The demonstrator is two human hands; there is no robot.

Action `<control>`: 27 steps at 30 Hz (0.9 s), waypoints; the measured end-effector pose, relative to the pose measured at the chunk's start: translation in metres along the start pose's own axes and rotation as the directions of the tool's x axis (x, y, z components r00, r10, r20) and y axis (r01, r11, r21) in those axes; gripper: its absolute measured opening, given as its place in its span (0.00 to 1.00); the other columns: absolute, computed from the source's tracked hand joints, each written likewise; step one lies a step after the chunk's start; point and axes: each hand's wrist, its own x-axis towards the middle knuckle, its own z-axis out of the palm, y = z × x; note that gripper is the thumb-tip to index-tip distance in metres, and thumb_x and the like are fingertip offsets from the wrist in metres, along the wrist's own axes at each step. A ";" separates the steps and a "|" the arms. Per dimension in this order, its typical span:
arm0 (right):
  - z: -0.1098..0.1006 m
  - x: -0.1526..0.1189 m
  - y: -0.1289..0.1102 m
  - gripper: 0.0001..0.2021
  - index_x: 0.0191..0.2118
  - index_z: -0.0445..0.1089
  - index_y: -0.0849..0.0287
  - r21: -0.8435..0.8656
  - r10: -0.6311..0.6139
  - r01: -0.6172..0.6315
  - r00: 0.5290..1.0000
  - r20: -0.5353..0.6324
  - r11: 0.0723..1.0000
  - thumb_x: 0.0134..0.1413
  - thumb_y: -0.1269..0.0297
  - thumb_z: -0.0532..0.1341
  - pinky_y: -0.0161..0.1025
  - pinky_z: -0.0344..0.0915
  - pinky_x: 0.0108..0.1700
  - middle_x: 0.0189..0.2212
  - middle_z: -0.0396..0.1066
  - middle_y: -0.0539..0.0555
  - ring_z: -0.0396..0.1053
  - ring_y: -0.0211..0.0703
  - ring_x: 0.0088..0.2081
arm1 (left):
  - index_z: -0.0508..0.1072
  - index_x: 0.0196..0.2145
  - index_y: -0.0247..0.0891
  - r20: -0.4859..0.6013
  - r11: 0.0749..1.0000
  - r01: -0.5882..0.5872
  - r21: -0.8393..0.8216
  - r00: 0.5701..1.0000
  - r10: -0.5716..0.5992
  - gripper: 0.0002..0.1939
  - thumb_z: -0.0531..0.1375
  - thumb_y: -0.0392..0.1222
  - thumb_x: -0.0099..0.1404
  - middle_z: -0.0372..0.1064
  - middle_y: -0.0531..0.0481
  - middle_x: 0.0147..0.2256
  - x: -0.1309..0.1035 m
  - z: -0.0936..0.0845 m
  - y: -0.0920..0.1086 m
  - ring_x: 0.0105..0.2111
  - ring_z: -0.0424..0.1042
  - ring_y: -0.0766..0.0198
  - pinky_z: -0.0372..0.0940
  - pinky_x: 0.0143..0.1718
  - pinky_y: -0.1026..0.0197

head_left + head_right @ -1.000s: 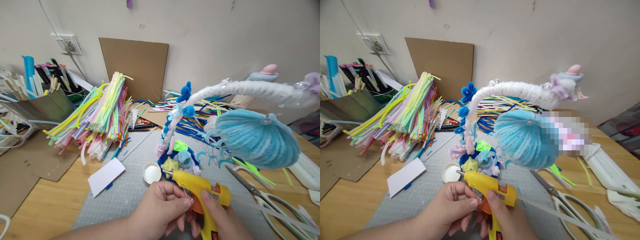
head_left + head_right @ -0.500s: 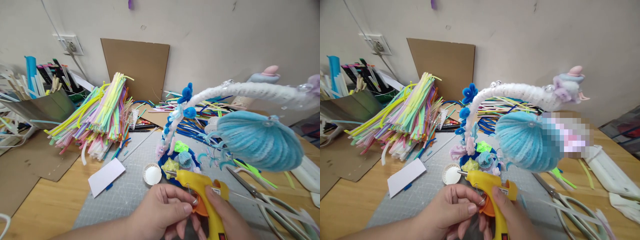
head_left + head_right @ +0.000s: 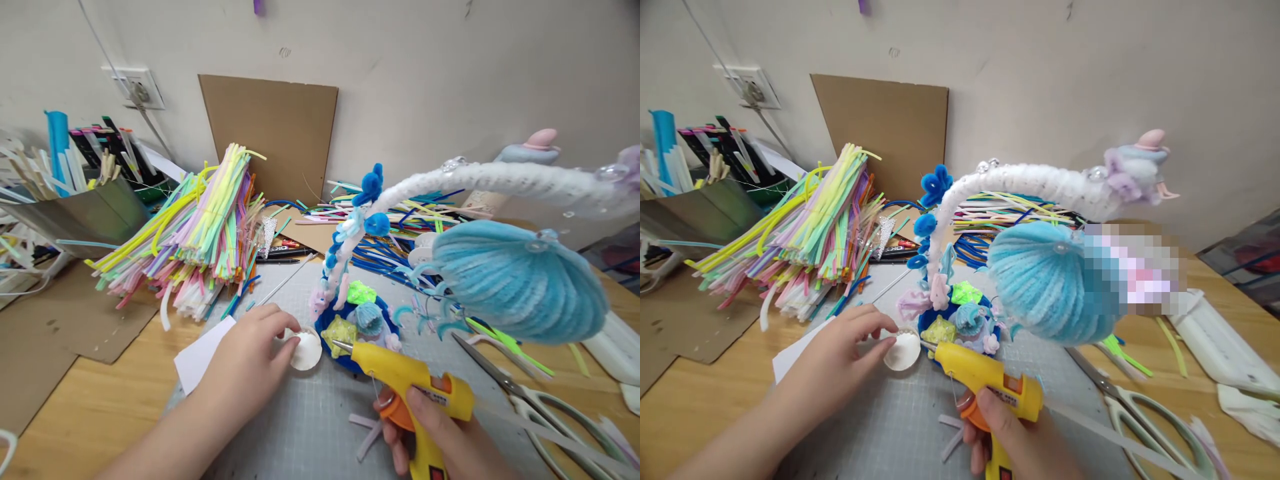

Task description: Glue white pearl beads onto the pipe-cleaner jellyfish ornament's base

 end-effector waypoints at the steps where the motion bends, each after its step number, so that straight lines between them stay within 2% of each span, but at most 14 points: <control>1: 0.000 0.000 -0.001 0.29 0.29 0.73 0.61 0.031 0.000 -0.001 1.000 0.026 1.000 0.40 0.34 0.60 0.35 0.58 0.24 0.19 0.73 0.51 0.68 0.37 0.17 | 0.74 0.34 0.42 0.015 0.999 -0.036 0.001 0.999 0.036 0.07 0.55 0.37 0.60 0.69 0.50 0.34 0.001 0.002 0.000 0.38 0.66 0.59 0.57 0.39 0.59; 5: 0.000 -0.002 -0.001 0.30 0.32 0.74 0.63 0.111 -0.018 0.006 0.994 0.107 0.994 0.42 0.35 0.60 0.35 0.58 0.25 0.22 0.75 0.53 0.68 0.36 0.18 | 0.76 0.32 0.43 0.051 0.995 -0.095 0.033 0.994 0.093 0.09 0.56 0.34 0.60 0.69 0.50 0.33 0.000 0.012 0.002 0.37 0.65 0.58 0.57 0.39 0.57; 9: -0.001 -0.002 0.000 0.28 0.32 0.73 0.62 0.094 -0.045 0.033 0.990 0.137 0.995 0.45 0.36 0.59 0.36 0.59 0.25 0.23 0.76 0.54 0.68 0.37 0.19 | 0.77 0.34 0.46 0.020 0.986 -0.134 0.097 0.991 0.132 0.10 0.57 0.34 0.60 0.68 0.50 0.31 0.001 0.019 0.003 0.35 0.64 0.59 0.55 0.37 0.56; 14: 0.000 0.000 0.001 0.28 0.33 0.72 0.63 0.063 -0.078 0.071 0.989 0.123 0.995 0.47 0.37 0.58 0.38 0.61 0.27 0.24 0.76 0.55 0.67 0.38 0.18 | 0.78 0.32 0.48 -0.025 0.988 -0.086 0.132 0.996 0.090 0.08 0.60 0.38 0.59 0.67 0.51 0.32 0.004 0.027 0.007 0.37 0.63 0.57 0.52 0.38 0.55; 17: 0.000 0.001 0.001 0.28 0.33 0.71 0.62 0.054 -0.098 0.092 0.987 0.123 0.994 0.47 0.37 0.57 0.37 0.59 0.24 0.24 0.75 0.54 0.66 0.36 0.17 | 0.78 0.29 0.49 -0.068 0.985 -0.051 0.163 0.996 0.062 0.05 0.62 0.39 0.56 0.66 0.51 0.33 0.005 0.031 0.011 0.38 0.62 0.56 0.51 0.39 0.53; 22: 0.001 0.002 0.000 0.26 0.33 0.71 0.62 0.070 -0.114 0.105 0.984 0.137 0.992 0.50 0.39 0.56 0.35 0.58 0.25 0.24 0.75 0.53 0.65 0.33 0.16 | 0.78 0.27 0.48 -0.091 0.985 -0.023 0.169 0.995 0.039 0.05 0.62 0.39 0.54 0.66 0.50 0.32 0.008 0.033 0.013 0.39 0.62 0.55 0.51 0.39 0.52; 27: 0.001 0.000 -0.001 0.27 0.34 0.71 0.62 0.018 -0.122 0.121 0.984 0.132 0.993 0.50 0.39 0.55 0.36 0.58 0.26 0.25 0.75 0.54 0.65 0.35 0.18 | 0.77 0.26 0.45 -0.092 0.987 -0.020 0.157 0.995 0.035 0.05 0.61 0.37 0.54 0.66 0.50 0.32 0.009 0.035 0.014 0.39 0.62 0.54 0.51 0.39 0.52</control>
